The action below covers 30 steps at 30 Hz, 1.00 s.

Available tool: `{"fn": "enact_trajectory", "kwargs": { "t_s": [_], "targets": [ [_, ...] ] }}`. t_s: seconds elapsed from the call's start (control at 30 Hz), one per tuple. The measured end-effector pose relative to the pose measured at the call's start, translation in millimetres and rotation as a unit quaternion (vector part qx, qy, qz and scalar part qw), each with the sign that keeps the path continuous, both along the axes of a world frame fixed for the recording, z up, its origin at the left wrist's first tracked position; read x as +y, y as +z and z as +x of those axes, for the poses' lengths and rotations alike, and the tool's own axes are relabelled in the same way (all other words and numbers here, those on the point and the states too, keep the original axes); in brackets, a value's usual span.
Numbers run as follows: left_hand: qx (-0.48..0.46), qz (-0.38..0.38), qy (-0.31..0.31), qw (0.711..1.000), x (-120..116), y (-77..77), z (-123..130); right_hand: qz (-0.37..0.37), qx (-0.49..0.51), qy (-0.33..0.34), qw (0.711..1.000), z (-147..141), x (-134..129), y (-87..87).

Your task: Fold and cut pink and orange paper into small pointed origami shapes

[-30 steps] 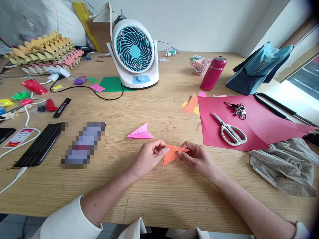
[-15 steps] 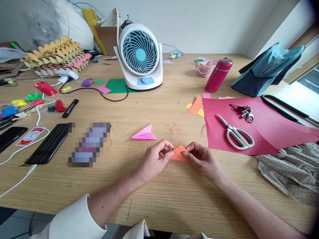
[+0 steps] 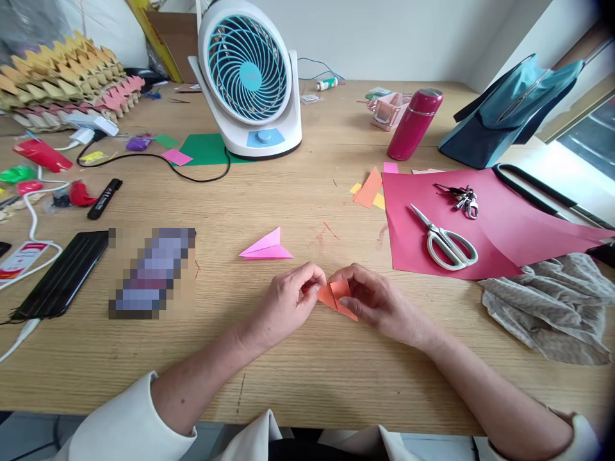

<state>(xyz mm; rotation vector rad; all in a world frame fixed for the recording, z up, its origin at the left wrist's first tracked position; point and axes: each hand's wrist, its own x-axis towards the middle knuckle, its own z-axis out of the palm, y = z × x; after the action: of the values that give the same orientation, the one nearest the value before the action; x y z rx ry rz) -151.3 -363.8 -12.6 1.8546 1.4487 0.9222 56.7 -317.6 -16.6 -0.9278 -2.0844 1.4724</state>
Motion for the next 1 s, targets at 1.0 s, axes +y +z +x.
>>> {"fn": "enact_trajectory", "kwargs": {
  "t_s": [1.0],
  "targets": [
    [0.162,0.084,-0.195,0.964,-16.5,0.3,-12.6,0.174,-0.103,0.206,0.957,1.5,2.7,13.1]
  ]
}}
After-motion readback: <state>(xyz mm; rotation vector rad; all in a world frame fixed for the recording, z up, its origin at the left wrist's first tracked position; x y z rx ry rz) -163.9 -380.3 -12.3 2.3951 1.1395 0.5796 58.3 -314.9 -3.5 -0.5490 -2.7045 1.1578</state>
